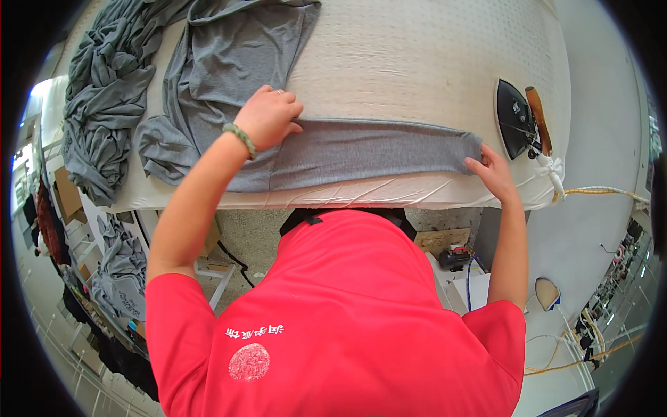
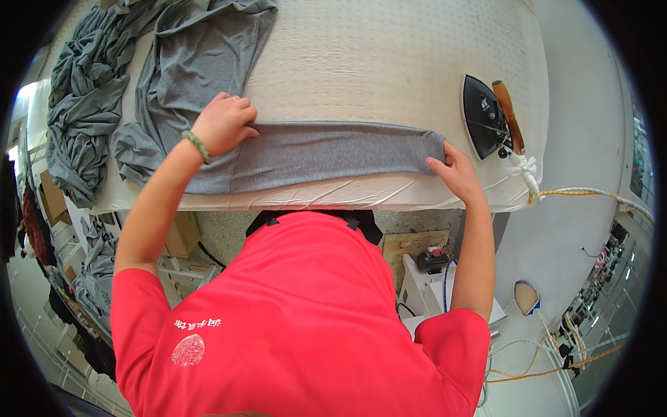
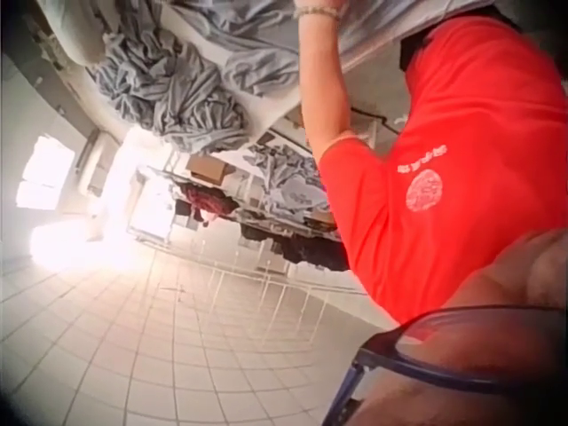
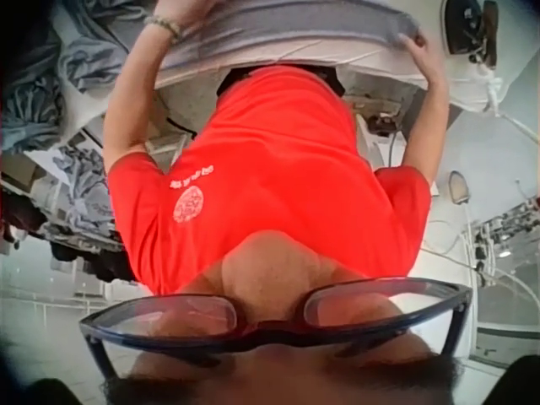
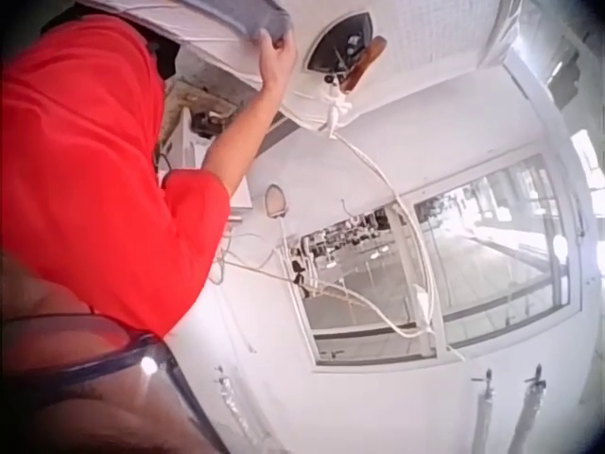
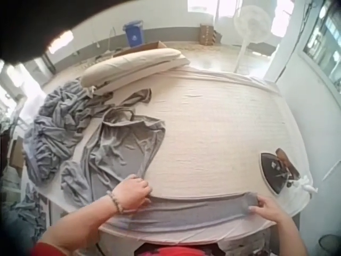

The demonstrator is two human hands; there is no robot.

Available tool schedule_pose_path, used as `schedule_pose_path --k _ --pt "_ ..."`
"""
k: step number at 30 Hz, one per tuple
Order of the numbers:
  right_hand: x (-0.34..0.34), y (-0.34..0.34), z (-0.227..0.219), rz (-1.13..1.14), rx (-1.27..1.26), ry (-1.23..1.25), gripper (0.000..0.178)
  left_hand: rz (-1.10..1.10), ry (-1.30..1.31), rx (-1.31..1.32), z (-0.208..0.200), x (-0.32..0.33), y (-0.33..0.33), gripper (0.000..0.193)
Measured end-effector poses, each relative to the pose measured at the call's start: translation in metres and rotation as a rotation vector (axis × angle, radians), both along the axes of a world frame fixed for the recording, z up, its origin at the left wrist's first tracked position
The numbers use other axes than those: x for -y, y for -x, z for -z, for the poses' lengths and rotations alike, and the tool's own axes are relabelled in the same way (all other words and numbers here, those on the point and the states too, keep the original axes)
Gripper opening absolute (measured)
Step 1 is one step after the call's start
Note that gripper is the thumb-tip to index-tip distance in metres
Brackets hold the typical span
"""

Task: Ironing and folding a grey sweatshirt on a pressing station.

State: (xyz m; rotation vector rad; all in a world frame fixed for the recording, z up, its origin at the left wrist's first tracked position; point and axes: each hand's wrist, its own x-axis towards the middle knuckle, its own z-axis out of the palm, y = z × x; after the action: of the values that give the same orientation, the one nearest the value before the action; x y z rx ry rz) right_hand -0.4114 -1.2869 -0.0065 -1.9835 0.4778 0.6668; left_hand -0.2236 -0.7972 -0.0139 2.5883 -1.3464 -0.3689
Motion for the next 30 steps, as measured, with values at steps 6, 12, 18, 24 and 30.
schedule_pose_path --k 6,12,18,24,30 --pt "0.003 -0.003 -0.004 0.067 0.064 -0.010 0.046 -0.053 -0.017 -0.173 0.000 -0.010 -0.020 0.023" --pt "-0.004 -0.013 0.015 0.021 0.098 0.084 0.041 -0.098 0.161 0.108 0.013 0.000 0.019 0.025" --pt "-0.155 -0.010 0.014 -0.216 0.732 0.584 0.051 -0.064 0.359 0.081 0.027 0.033 0.093 0.047" --pt "-0.289 -0.041 0.037 -0.413 0.790 0.535 0.060 -0.352 0.191 0.196 0.026 0.006 0.096 0.051" --pt "-0.306 -0.043 0.040 -0.487 0.854 0.544 0.052 -0.195 0.233 0.229 0.016 -0.014 0.063 0.029"
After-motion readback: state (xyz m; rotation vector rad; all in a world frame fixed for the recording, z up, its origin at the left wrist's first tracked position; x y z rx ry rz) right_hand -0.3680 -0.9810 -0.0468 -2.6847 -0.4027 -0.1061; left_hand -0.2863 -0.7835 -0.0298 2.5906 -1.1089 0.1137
